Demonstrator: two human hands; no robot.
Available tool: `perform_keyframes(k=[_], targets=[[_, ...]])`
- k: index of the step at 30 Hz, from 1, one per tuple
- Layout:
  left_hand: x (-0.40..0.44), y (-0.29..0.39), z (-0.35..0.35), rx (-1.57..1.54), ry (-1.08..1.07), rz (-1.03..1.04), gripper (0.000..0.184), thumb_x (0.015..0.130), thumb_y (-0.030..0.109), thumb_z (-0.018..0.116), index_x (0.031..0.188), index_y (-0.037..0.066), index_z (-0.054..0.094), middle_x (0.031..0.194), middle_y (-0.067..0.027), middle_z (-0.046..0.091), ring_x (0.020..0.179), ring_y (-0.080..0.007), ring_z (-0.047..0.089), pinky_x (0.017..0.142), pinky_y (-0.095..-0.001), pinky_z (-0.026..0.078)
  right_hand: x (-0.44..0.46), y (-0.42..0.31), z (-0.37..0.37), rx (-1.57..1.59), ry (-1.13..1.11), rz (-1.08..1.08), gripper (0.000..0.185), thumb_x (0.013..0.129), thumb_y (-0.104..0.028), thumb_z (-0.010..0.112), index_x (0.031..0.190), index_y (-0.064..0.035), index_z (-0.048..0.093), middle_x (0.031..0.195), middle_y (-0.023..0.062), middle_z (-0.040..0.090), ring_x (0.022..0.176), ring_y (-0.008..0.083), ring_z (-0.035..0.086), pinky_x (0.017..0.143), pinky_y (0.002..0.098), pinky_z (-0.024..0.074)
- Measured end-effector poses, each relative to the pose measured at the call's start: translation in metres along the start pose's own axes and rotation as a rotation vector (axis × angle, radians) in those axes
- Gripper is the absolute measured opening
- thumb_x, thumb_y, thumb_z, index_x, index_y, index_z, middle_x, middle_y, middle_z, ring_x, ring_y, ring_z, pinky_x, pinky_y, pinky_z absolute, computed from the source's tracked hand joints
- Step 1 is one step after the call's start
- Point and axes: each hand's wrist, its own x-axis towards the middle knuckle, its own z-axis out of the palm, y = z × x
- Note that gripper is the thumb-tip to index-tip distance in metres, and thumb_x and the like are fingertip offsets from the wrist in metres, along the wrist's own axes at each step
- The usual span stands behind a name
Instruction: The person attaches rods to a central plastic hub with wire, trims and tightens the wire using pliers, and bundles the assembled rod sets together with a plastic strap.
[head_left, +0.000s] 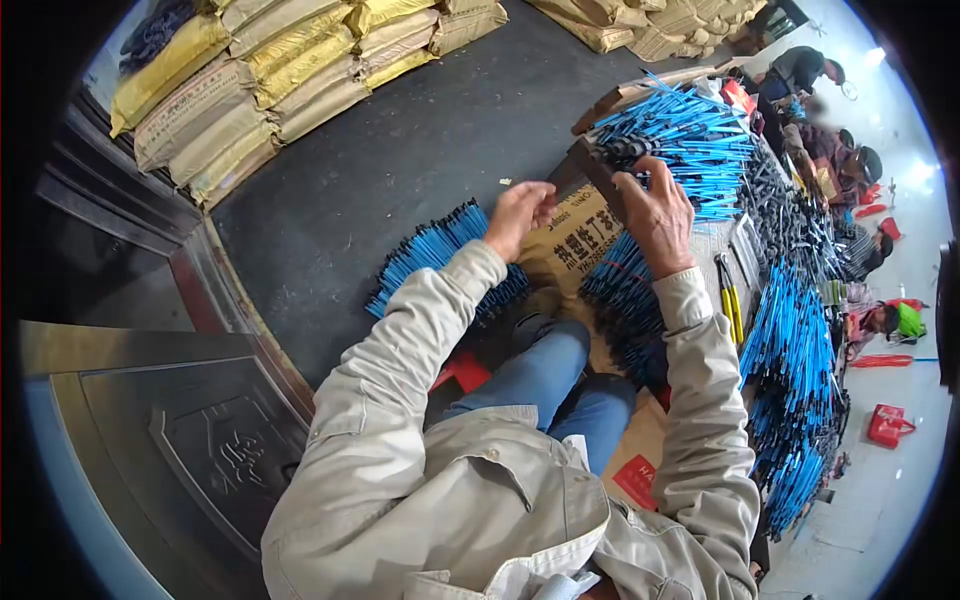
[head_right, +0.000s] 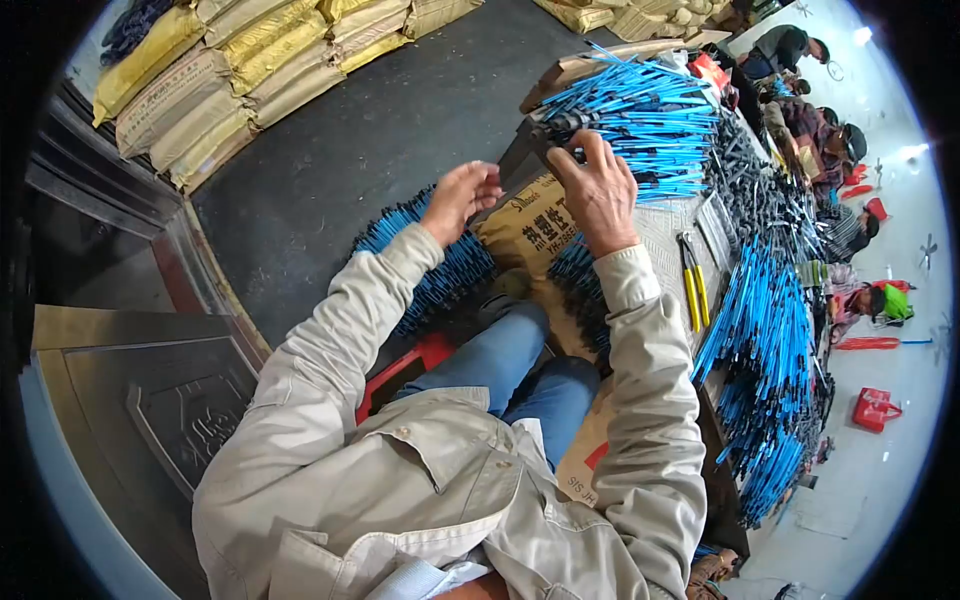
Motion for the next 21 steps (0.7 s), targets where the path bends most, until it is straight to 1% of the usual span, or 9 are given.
perform_keyframes(k=[4,7,9,12,13,15,16,19,21], targets=[[-0.015,-0.008,-0.028,-0.045,-0.069,-0.050,0.021,0.091,0.023,0.052,0.100,0.004,0.056,0.087,-0.0024,0.058,0.077,-0.0132,0.057,0.068,-0.0237,0.048,-0.004,0.000,0.004,0.015,-0.051,0.055,0.023,0.072,-0.009,0.061,0.093,-0.0172,0.063,0.099,0.0040,0.051,0.076,0.0199,0.056,0.062,0.0327,0.0469],[-0.021,-0.009,-0.036,-0.031,-0.084,-0.063,0.022,0.091,0.024,0.052,0.102,0.005,0.056,0.088,-0.0017,0.058,0.076,-0.0119,0.057,0.068,-0.0230,0.048,-0.010,0.002,0.004,-0.004,-0.059,0.042,0.023,0.072,-0.008,0.061,0.093,-0.0166,0.062,0.101,0.0042,0.051,0.075,0.0195,0.057,0.062,0.0323,0.0473],[-0.016,-0.010,-0.027,-0.018,-0.112,-0.079,0.023,0.091,0.024,0.052,0.102,0.005,0.056,0.088,-0.0013,0.058,0.075,-0.0112,0.057,0.067,-0.0226,0.048,-0.016,0.001,-0.002,0.003,-0.052,0.064,0.024,0.072,-0.009,0.062,0.094,-0.0164,0.062,0.102,0.0041,0.051,0.074,0.0194,0.057,0.062,0.0325,0.0475],[0.001,-0.001,0.002,0.695,0.007,0.637,0.024,0.088,0.024,0.056,0.106,0.008,0.057,0.090,-0.0023,0.059,0.078,-0.0141,0.057,0.067,-0.0251,0.047,-0.017,-0.006,-0.009,0.036,-0.033,0.075,0.025,0.072,-0.009,0.063,0.096,-0.0160,0.061,0.105,0.0037,0.051,0.074,0.0193,0.057,0.062,0.0327,0.0477],[0.010,0.008,0.016,0.695,-0.007,0.636,0.024,0.088,0.024,0.056,0.106,0.008,0.057,0.090,-0.0023,0.059,0.078,-0.0141,0.057,0.067,-0.0251,0.047,-0.016,-0.009,-0.010,0.028,0.004,0.094,0.026,0.072,-0.010,0.062,0.097,-0.0166,0.061,0.107,0.0034,0.051,0.076,0.0189,0.057,0.063,0.0323,0.0475],[0.023,0.037,0.054,0.987,0.108,1.187,0.028,0.079,0.019,0.062,0.105,0.011,0.060,0.091,-0.0053,0.058,0.087,-0.0216,0.055,0.074,-0.0333,0.043,-0.015,-0.011,-0.012,0.005,0.084,0.137,0.028,0.072,-0.012,0.061,0.100,-0.0177,0.060,0.110,0.0028,0.050,0.079,0.0182,0.057,0.063,0.0314,0.0470],[0.029,0.038,0.063,0.980,0.082,1.201,0.028,0.079,0.019,0.062,0.105,0.011,0.060,0.091,-0.0053,0.058,0.087,-0.0216,0.055,0.074,-0.0333,0.043,-0.013,-0.008,-0.010,-0.013,0.096,0.152,0.028,0.072,-0.012,0.061,0.100,-0.0177,0.060,0.110,0.0028,0.050,0.079,0.0182,0.057,0.063,0.0314,0.0470],[0.045,0.041,0.083,1.127,0.061,1.236,0.034,0.076,0.021,0.063,0.109,0.011,0.059,0.097,-0.0063,0.057,0.095,-0.0249,0.051,0.082,-0.0380,0.040,-0.008,0.009,0.000,-0.168,0.020,0.027,0.030,0.074,-0.013,0.057,0.104,-0.0192,0.058,0.113,0.0020,0.049,0.086,0.0164,0.055,0.065,0.0294,0.0448],[0.052,0.039,0.090,1.118,0.031,1.242,0.035,0.077,0.022,0.063,0.110,0.011,0.058,0.097,-0.0069,0.056,0.094,-0.0253,0.051,0.082,-0.0384,0.040,-0.010,0.014,0.001,-0.189,0.024,0.022,0.030,0.074,-0.014,0.056,0.103,-0.0189,0.057,0.113,0.0017,0.049,0.087,0.0158,0.055,0.065,0.0290,0.0440]])
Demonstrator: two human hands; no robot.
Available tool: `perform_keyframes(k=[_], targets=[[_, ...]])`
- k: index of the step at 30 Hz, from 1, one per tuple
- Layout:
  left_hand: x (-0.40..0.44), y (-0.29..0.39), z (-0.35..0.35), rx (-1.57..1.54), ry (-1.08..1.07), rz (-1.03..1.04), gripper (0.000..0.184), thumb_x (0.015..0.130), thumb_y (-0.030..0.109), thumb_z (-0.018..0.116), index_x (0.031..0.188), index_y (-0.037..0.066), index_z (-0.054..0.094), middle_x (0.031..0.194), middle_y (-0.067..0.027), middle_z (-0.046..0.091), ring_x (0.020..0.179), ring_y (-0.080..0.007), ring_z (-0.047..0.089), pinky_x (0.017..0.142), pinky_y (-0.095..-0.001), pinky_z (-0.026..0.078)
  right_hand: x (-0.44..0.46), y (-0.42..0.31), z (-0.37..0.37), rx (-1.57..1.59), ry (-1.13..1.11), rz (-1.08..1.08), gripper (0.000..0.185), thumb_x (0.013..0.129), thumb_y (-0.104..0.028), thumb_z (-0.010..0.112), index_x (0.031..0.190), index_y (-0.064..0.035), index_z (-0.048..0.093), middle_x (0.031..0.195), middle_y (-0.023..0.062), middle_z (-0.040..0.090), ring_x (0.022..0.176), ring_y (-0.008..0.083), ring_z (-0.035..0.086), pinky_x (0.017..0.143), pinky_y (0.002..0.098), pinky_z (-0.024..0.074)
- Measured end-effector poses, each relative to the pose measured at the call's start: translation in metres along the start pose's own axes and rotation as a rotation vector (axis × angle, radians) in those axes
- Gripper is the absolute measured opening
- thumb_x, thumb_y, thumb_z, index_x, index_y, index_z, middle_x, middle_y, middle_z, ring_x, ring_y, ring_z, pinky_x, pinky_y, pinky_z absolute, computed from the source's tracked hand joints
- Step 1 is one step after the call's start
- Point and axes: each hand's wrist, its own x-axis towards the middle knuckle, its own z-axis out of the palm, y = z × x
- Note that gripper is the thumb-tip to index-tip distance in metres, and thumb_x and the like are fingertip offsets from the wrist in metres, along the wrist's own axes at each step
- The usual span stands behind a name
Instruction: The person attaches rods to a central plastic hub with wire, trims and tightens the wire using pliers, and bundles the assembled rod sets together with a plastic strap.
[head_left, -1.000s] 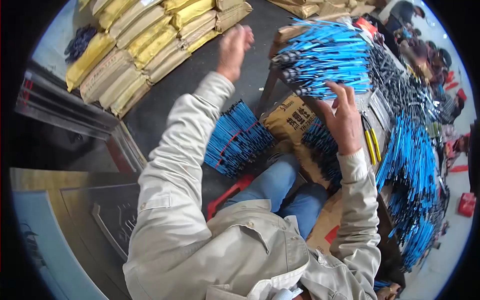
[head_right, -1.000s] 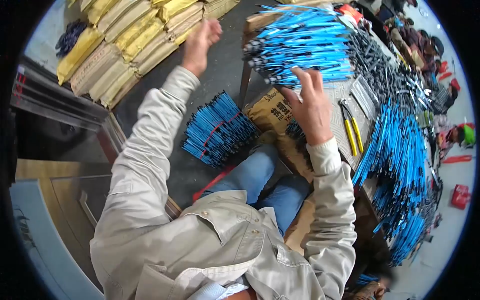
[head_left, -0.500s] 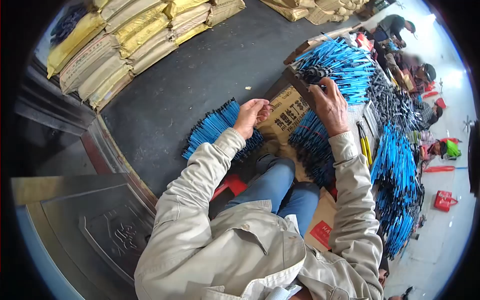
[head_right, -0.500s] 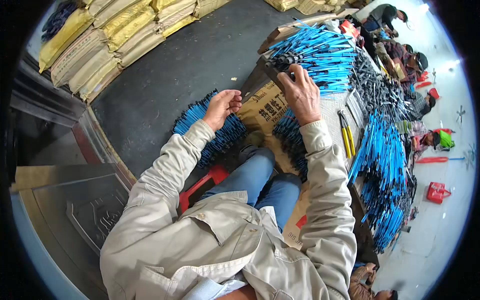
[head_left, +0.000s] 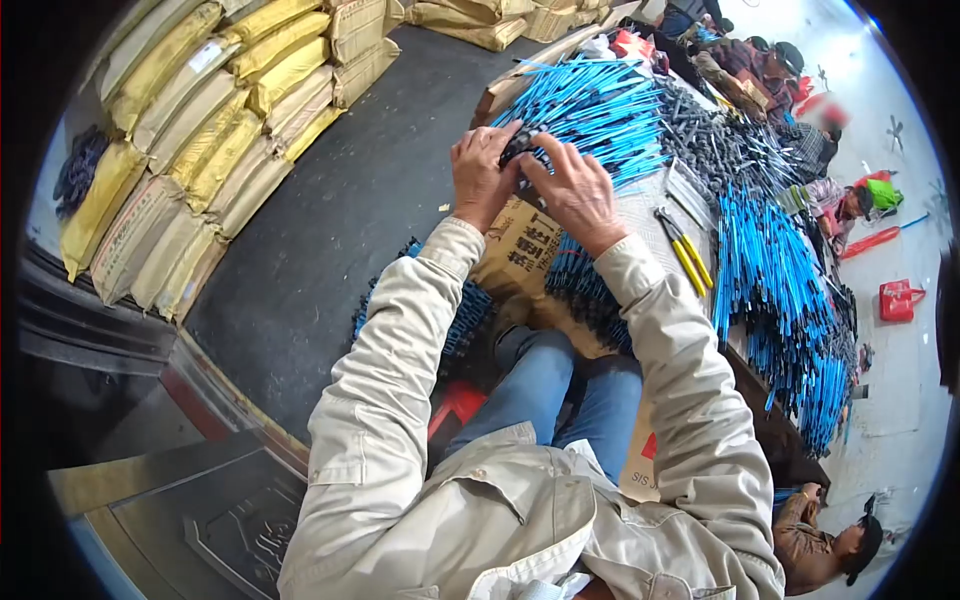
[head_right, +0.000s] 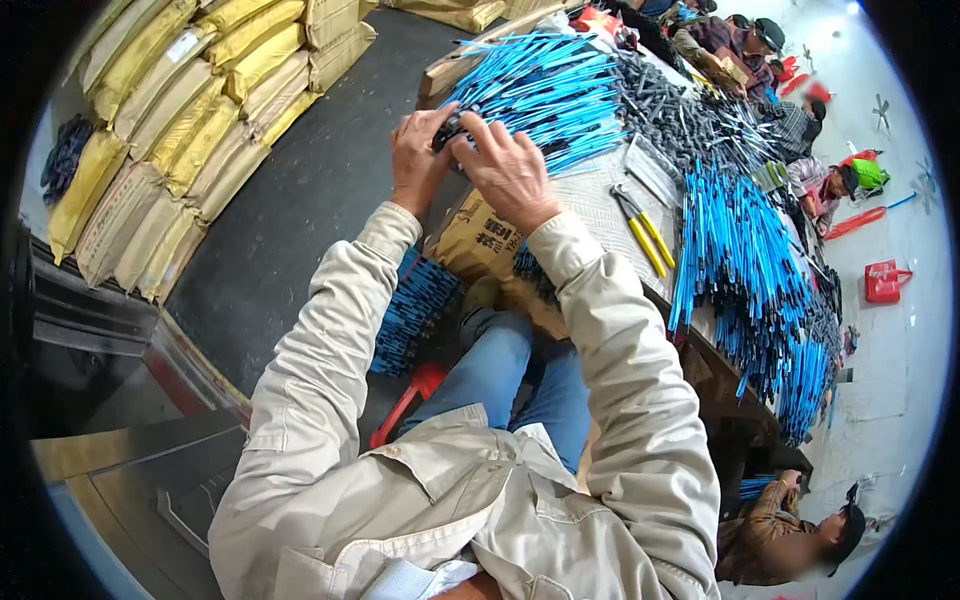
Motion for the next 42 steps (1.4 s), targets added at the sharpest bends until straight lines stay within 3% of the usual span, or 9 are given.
perform_keyframes(k=[11,18,23,26,33,35,37,40,42], targets=[[-0.011,0.009,0.035,-0.108,0.174,0.107,0.035,0.080,0.020,0.061,0.109,0.001,0.053,0.095,-0.0131,0.053,0.091,-0.0298,0.048,0.084,-0.0385,0.037,-0.013,0.009,0.003,0.013,0.154,-0.032,0.015,0.074,-0.019,0.054,0.087,-0.0109,0.055,0.108,0.0005,0.050,0.080,0.0127,0.050,0.060,0.0269,0.0388],[-0.017,0.003,0.046,-0.126,0.294,-0.102,0.035,0.080,0.018,0.064,0.107,0.004,0.045,0.100,-0.0107,0.047,0.096,-0.0270,0.045,0.084,-0.0384,0.037,-0.018,0.007,-0.003,0.007,0.169,-0.100,0.024,0.072,-0.017,0.055,0.094,-0.0080,0.056,0.099,0.0017,0.052,0.080,0.0128,0.052,0.062,0.0273,0.0405],[-0.028,0.005,0.047,-0.161,0.240,-0.017,0.034,0.084,0.021,0.058,0.110,0.001,0.047,0.103,-0.0156,0.047,0.097,-0.0303,0.044,0.085,-0.0410,0.036,-0.022,0.015,0.003,-0.029,-0.008,-0.087,0.027,0.071,-0.018,0.056,0.096,-0.0064,0.057,0.095,0.0013,0.053,0.080,0.0123,0.051,0.062,0.0253,0.0396],[-0.029,0.003,0.045,-0.100,0.196,0.090,0.036,0.086,0.023,0.057,0.111,0.001,0.046,0.102,-0.0148,0.047,0.097,-0.0312,0.044,0.084,-0.0412,0.036,-0.022,0.014,0.009,0.013,0.142,-0.195,0.030,0.070,-0.017,0.056,0.098,-0.0052,0.057,0.095,0.0015,0.053,0.080,0.0122,0.051,0.061,0.0248,0.0393],[-0.026,0.006,0.035,-0.159,0.186,0.149,0.041,0.085,0.027,0.058,0.113,0.000,0.046,0.102,-0.0144,0.047,0.094,-0.0286,0.047,0.084,-0.0394,0.037,-0.025,0.009,0.005,0.158,0.117,-0.113,0.033,0.075,-0.017,0.052,0.106,-0.0082,0.054,0.098,0.0036,0.053,0.082,0.0136,0.051,0.063,0.0277,0.0419],[-0.034,0.005,0.024,-0.148,0.089,0.173,0.041,0.084,0.016,0.061,0.117,0.002,0.042,0.108,-0.0156,0.049,0.100,-0.0277,0.049,0.087,-0.0385,0.039,-0.049,-0.001,-0.009,0.182,0.119,-0.070,0.033,0.076,-0.018,0.051,0.107,-0.0091,0.053,0.099,0.0034,0.053,0.082,0.0135,0.052,0.064,0.0273,0.0419],[-0.051,-0.004,0.013,-0.174,0.153,-0.159,0.037,0.089,0.016,0.055,0.118,-0.001,0.041,0.110,-0.0176,0.049,0.100,-0.0253,0.049,0.085,-0.0358,0.041,-0.082,-0.016,-0.024,0.244,0.187,-0.079,0.033,0.077,-0.019,0.051,0.109,-0.0108,0.053,0.099,0.0029,0.053,0.082,0.0132,0.052,0.066,0.0266,0.0419],[-0.097,-0.008,-0.014,-0.148,0.222,-0.307,0.034,0.093,0.015,0.048,0.119,-0.005,0.039,0.110,-0.0174,0.049,0.099,-0.0228,0.049,0.084,-0.0329,0.042,-0.175,-0.042,-0.030,0.464,-0.030,-0.077,0.025,0.079,-0.019,0.053,0.103,-0.0127,0.053,0.101,0.0048,0.053,0.079,0.0173,0.056,0.063,0.0306,0.0444],[-0.159,-0.031,-0.029,-0.091,0.111,-0.377,0.035,0.092,0.015,0.049,0.118,-0.006,0.040,0.110,-0.0180,0.049,0.097,-0.0228,0.050,0.084,-0.0331,0.042,-0.247,-0.047,-0.031,0.626,-0.445,0.422,0.017,0.081,-0.024,0.055,0.093,-0.0116,0.054,0.099,0.0087,0.055,0.073,0.0248,0.060,0.059,0.0386,0.0462]])
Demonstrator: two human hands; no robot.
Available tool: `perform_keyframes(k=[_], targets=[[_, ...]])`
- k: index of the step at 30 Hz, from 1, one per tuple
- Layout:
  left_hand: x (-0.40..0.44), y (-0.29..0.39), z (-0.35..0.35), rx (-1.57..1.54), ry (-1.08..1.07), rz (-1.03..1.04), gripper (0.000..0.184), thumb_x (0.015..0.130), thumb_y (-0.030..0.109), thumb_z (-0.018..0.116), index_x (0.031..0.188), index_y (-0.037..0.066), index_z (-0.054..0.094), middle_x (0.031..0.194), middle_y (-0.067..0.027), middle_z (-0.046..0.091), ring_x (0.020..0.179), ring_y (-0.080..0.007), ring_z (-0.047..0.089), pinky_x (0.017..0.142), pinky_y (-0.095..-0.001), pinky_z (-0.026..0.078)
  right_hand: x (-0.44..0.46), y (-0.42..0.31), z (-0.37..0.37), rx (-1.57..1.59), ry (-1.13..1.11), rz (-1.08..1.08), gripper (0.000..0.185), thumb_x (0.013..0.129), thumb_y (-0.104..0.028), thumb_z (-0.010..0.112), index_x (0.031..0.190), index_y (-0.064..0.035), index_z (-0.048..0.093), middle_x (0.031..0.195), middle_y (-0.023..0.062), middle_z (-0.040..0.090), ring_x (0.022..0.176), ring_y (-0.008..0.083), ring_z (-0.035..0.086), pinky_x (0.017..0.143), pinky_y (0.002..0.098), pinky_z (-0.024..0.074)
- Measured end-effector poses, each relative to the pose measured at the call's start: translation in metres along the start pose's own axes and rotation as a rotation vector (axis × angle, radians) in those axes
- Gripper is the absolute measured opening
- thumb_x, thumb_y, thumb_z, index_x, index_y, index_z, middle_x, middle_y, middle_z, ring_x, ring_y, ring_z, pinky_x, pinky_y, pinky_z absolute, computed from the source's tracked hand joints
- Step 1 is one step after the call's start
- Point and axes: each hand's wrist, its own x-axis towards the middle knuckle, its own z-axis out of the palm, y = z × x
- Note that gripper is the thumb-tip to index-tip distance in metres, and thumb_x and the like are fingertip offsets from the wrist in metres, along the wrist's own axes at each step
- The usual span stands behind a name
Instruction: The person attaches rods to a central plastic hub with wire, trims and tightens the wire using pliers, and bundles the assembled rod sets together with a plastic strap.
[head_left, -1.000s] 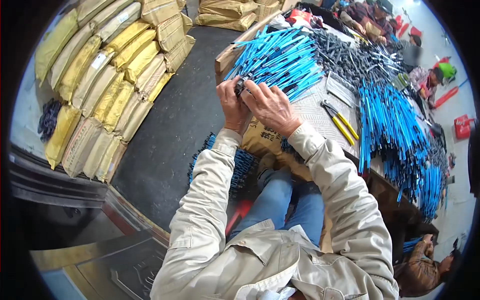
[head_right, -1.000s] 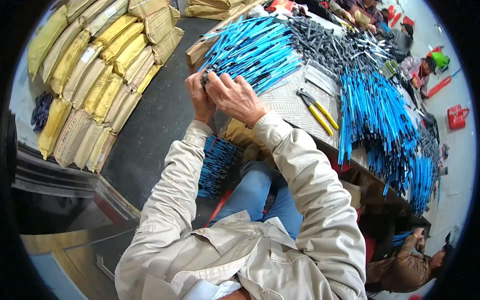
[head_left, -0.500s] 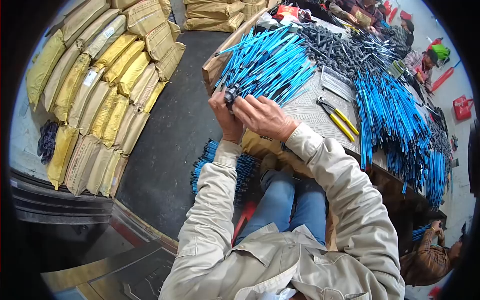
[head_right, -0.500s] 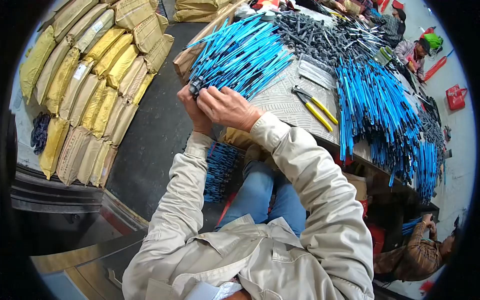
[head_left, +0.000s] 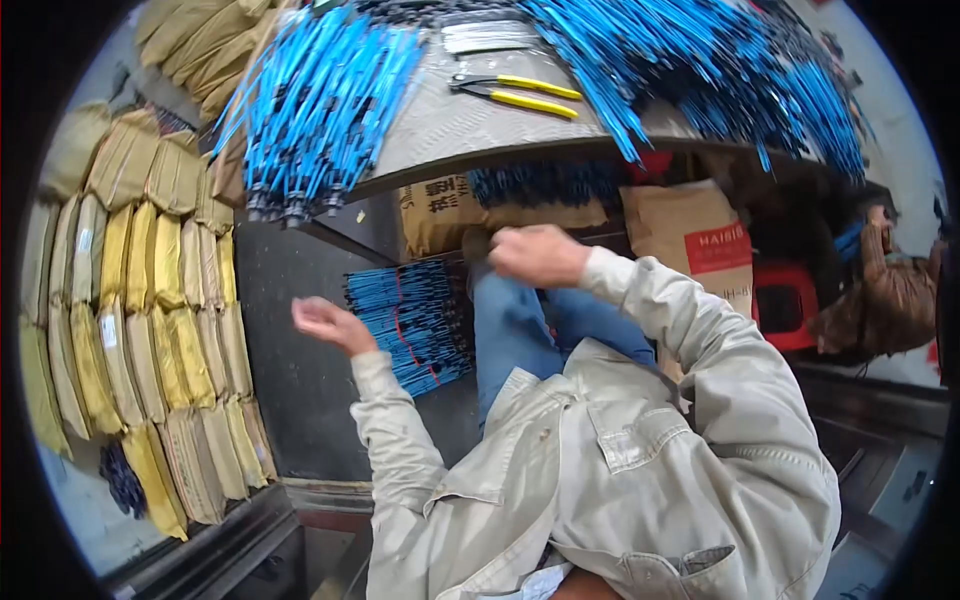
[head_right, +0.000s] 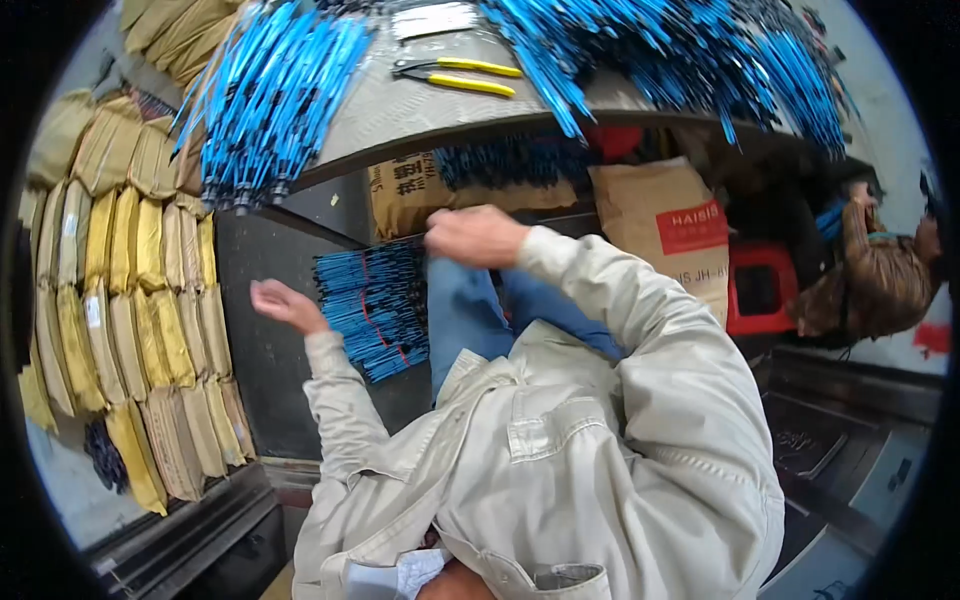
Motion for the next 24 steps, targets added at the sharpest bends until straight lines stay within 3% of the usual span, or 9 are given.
perform_keyframes(k=[1,3,4,6,11,14,19,22,24], targets=[[-0.021,-0.013,-0.010,0.045,-0.080,-0.013,0.036,0.091,0.017,0.051,0.118,-0.005,0.041,0.110,-0.0181,0.049,0.097,-0.0227,0.050,0.083,-0.0333,0.042,-0.023,0.007,-0.006,0.015,-0.082,0.361,0.022,0.085,-0.029,0.055,0.088,-0.0075,0.056,0.092,0.0147,0.058,0.071,0.0323,0.060,0.060,0.0402,0.0492],[-0.079,-0.013,-0.029,0.253,-0.436,-0.145,0.043,0.089,0.019,0.055,0.122,-0.004,0.039,0.115,-0.0201,0.044,0.101,-0.0280,0.047,0.089,-0.0389,0.039,-0.083,0.049,0.020,0.113,0.253,0.504,0.022,0.085,-0.029,0.055,0.085,-0.0075,0.059,0.085,0.0174,0.061,0.073,0.0331,0.060,0.063,0.0399,0.0486],[-0.108,-0.013,-0.029,0.217,-0.547,-0.199,0.047,0.087,0.022,0.058,0.122,-0.004,0.040,0.114,-0.0209,0.044,0.102,-0.0299,0.046,0.090,-0.0399,0.038,-0.099,0.061,0.021,0.117,0.266,0.521,0.022,0.085,-0.029,0.055,0.085,-0.0075,0.059,0.085,0.0174,0.061,0.073,0.0331,0.060,0.063,0.0399,0.0486],[-0.152,0.008,-0.023,0.237,-0.772,-0.137,0.061,0.082,0.030,0.063,0.124,-0.005,0.037,0.116,-0.0235,0.044,0.107,-0.0345,0.043,0.092,-0.0419,0.037,-0.127,0.082,0.021,0.370,0.141,0.936,0.020,0.085,-0.027,0.053,0.087,-0.0083,0.061,0.086,0.0175,0.062,0.076,0.0326,0.061,0.066,0.0394,0.0483],[-0.188,0.093,0.005,0.463,-1.087,-0.023,0.094,0.070,0.046,0.071,0.132,-0.007,0.025,0.122,-0.0291,0.040,0.115,-0.0417,0.039,0.094,-0.0453,0.036,-0.163,0.154,0.071,0.203,0.638,0.873,0.021,0.085,-0.025,0.051,0.086,-0.0087,0.064,0.086,0.0153,0.064,0.074,0.0316,0.062,0.067,0.0392,0.0485],[-0.178,0.089,0.017,0.559,-1.147,-0.116,0.106,0.065,0.051,0.073,0.135,-0.007,0.018,0.126,-0.0303,0.038,0.118,-0.0438,0.037,0.095,-0.0455,0.036,-0.167,0.211,0.094,0.748,0.911,1.221,0.019,0.083,-0.022,0.052,0.085,-0.0085,0.065,0.087,0.0133,0.066,0.077,0.0296,0.063,0.072,0.0392,0.0485],[-0.172,0.080,0.034,0.622,-1.096,0.009,0.101,0.068,0.047,0.073,0.134,-0.008,0.021,0.125,-0.0302,0.038,0.115,-0.0442,0.039,0.095,-0.0440,0.035,-0.186,0.298,0.125,0.706,0.874,1.438,0.017,0.081,-0.016,0.056,0.095,-0.0084,0.063,0.085,0.0103,0.064,0.070,0.0205,0.063,0.064,0.0383,0.0502],[-0.166,0.080,0.038,0.626,-1.074,-0.004,0.099,0.068,0.045,0.073,0.134,-0.008,0.022,0.124,-0.0300,0.038,0.114,-0.0437,0.040,0.095,-0.0434,0.035,-0.192,0.340,0.147,-0.154,0.370,1.314,0.025,0.086,-0.026,0.052,0.100,-0.0085,0.064,0.089,0.0114,0.066,0.075,0.0259,0.064,0.071,0.0400,0.0522],[-0.163,0.087,0.043,0.598,-1.096,-0.057,0.095,0.069,0.041,0.073,0.134,-0.008,0.023,0.124,-0.0296,0.038,0.114,-0.0427,0.040,0.096,-0.0427,0.035,-0.173,0.361,0.141,-0.137,0.372,1.386,0.024,0.086,-0.025,0.053,0.099,-0.0083,0.063,0.089,0.0114,0.066,0.074,0.0254,0.064,0.070,0.0393,0.0521]])
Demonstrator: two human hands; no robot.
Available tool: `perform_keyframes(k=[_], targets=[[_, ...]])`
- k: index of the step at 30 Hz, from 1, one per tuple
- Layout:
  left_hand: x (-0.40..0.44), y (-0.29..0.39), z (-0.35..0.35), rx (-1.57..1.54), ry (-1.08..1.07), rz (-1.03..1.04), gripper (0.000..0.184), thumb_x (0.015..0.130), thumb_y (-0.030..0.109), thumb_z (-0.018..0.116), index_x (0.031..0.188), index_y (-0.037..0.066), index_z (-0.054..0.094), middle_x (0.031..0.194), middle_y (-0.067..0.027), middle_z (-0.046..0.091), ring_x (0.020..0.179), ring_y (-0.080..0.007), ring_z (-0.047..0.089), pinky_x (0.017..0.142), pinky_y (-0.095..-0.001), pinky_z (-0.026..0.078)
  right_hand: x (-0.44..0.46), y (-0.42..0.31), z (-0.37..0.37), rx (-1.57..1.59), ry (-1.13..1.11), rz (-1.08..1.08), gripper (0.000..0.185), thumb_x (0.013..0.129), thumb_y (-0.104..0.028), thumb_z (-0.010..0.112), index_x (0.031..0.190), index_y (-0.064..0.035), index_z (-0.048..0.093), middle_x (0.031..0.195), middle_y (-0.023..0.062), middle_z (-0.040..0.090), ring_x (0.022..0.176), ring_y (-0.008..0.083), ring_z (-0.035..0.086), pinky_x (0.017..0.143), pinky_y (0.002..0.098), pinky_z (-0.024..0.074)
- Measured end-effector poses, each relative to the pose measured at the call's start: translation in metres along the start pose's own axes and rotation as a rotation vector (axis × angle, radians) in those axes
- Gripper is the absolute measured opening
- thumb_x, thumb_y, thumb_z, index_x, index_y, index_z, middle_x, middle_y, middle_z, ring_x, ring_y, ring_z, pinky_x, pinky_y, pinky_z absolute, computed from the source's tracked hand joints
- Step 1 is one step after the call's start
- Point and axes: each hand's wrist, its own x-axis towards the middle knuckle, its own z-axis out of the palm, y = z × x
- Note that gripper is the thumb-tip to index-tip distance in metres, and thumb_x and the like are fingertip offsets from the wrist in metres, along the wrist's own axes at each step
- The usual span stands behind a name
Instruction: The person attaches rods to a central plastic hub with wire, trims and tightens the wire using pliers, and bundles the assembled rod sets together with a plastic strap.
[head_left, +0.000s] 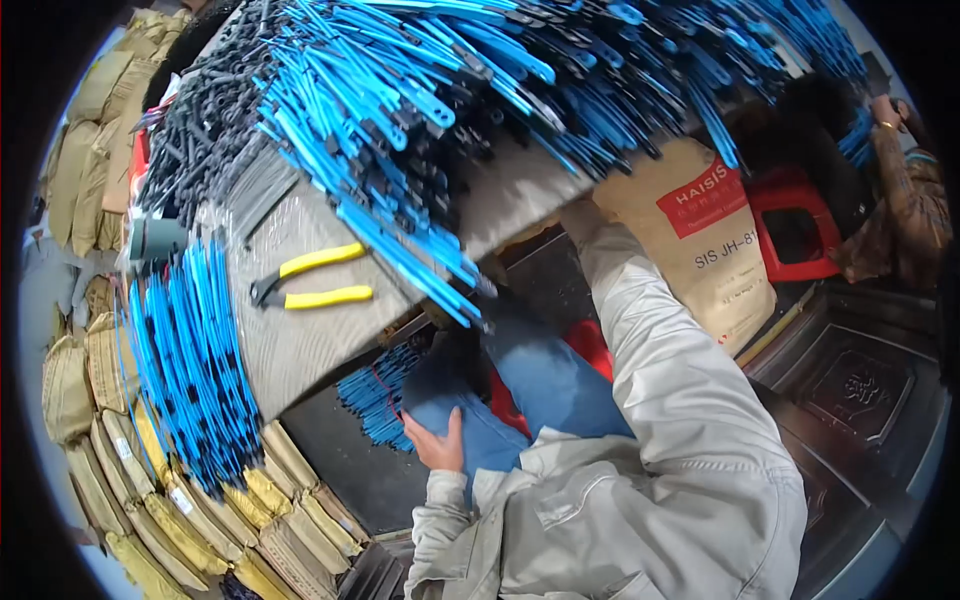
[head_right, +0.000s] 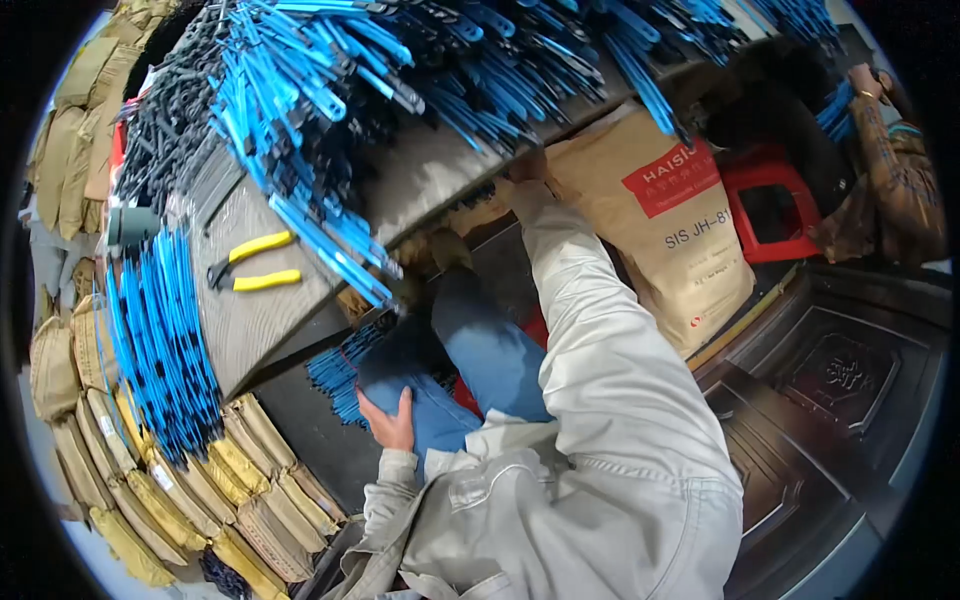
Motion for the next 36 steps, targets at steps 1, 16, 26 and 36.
perform_keyframes(k=[1,16,26,36], targets=[[0.002,0.002,0.000,-0.023,-0.013,-0.011,0.094,0.070,0.039,0.073,0.134,-0.008,0.024,0.124,-0.0293,0.039,0.114,-0.0422,0.040,0.096,-0.0423,0.034,0.016,-0.020,-0.002,-0.004,0.003,0.068,0.023,0.086,-0.024,0.053,0.099,-0.0082,0.063,0.088,0.0115,0.066,0.074,0.0249,0.064,0.069,0.0386,0.0520],[0.014,0.016,0.004,-0.063,-0.061,0.022,0.084,0.072,0.032,0.073,0.132,-0.006,0.028,0.122,-0.0261,0.040,0.113,-0.0395,0.042,0.095,-0.0403,0.035,-0.074,-0.006,-0.059,0.397,-0.023,0.799,0.016,0.085,-0.016,0.057,0.097,-0.0053,0.060,0.082,0.0113,0.063,0.064,0.0182,0.063,0.054,0.0300,0.0521],[-0.010,0.007,-0.001,-0.024,0.014,-0.048,0.084,0.073,0.039,0.070,0.133,-0.002,0.029,0.124,-0.0225,0.041,0.115,-0.0375,0.040,0.096,-0.0449,0.032,-0.209,0.027,-0.109,1.214,-0.459,0.399,0.018,0.089,-0.017,0.053,0.101,-0.0031,0.056,0.071,0.0039,0.060,0.048,0.0098,0.054,0.042,0.0215,0.0425],[-0.037,0.097,0.000,-0.054,0.134,0.763,0.044,0.072,0.022,0.068,0.113,0.011,0.056,0.116,-0.0078,0.051,0.118,-0.0291,0.040,0.100,-0.0459,0.022,-0.287,0.027,-0.211,1.009,-0.507,0.098,0.020,0.089,-0.018,0.055,0.099,-0.0018,0.061,0.069,0.0033,0.061,0.045,0.0069,0.052,0.039,0.0196,0.0406]])
